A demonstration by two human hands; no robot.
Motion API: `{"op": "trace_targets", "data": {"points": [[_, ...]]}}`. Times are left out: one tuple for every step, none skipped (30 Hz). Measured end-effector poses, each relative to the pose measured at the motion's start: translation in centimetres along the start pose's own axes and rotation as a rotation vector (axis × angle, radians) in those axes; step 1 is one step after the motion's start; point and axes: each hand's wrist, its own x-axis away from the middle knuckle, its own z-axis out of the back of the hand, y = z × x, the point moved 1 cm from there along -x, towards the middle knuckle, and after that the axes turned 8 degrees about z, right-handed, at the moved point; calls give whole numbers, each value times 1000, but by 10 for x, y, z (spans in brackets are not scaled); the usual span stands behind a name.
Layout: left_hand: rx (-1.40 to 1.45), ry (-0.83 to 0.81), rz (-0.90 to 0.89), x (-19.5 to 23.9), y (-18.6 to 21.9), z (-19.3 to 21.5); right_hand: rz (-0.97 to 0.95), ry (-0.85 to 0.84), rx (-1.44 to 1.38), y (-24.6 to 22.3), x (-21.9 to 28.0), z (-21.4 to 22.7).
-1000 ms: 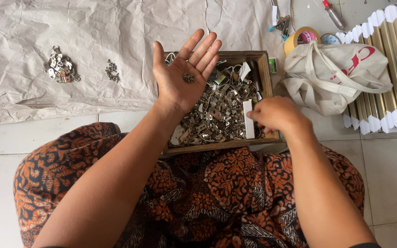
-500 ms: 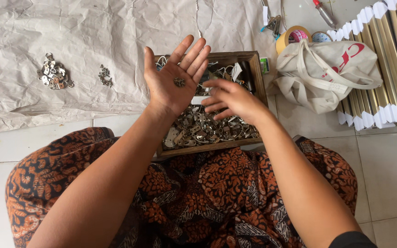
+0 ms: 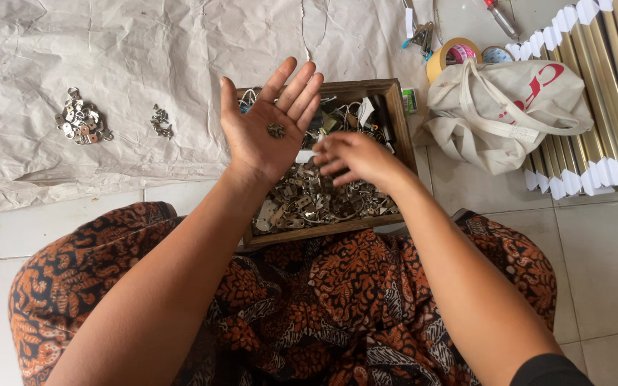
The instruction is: The person sits on the floor and sorts small metal pieces from a wooden box, picking them up one by one and placing them on a white cloth beside the box. The person occasionally sifts through the box contents to locate more pieces.
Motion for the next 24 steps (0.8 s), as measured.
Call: {"op": "trace_targets", "data": {"points": [[-2,1,0,1,1,-2,1,-1,-2,3,-2,6],[4,20,-6,2,2,-3,2,41,-75,6,-3,12],[10,39,-11,3,3,-5,3,83,-148,8,-5,19],[10,38,-13,3,3,-5,5,81,-147,-5,9,23],[20,33,-12,2,3,-6,-128,41,157,-17,22,27],[30,32,-10,3,3,-5,-262,-1,457,-28,37,30],[30,35,-11,3,4,-3,-262,-4,456,-23,38,25],[30,19,-4,2,3,-3,-380,-90,520,-16,41,21],[30,4,4,0,2,-2,-498,-177,582,-10,44,17],[29,4,7,0,1,-3,-499,-175,580,1,34,15],[21,17,9,0,0,-4,-378,-187,502,11,24,11],[13,30,9,1,-1,-5,-256,-198,425,21,14,8],[12,29,12,1,-1,-5,-257,-195,424,13,14,9],[17,34,8,1,0,-5,-191,-118,309,4,12,10],[21,38,4,2,1,-6,-125,-41,194,-5,11,11],[20,40,3,2,1,-5,-125,-43,193,1,7,17],[24,41,1,3,2,-5,-61,37,69,6,2,24],[30,41,-2,3,2,-5,4,116,-54,12,-2,31],[31,41,-4,3,1,-5,4,115,-52,8,5,35],[25,39,-3,3,1,-5,-23,131,41,4,13,40],[19,37,-2,3,1,-6,-50,147,134,0,20,45],[20,38,-4,3,0,-5,-50,145,135,-6,27,40],[18,26,0,3,-1,-5,-200,47,311,-10,34,35],[15,13,7,2,-3,-6,-351,-48,483,-14,41,30]]}}
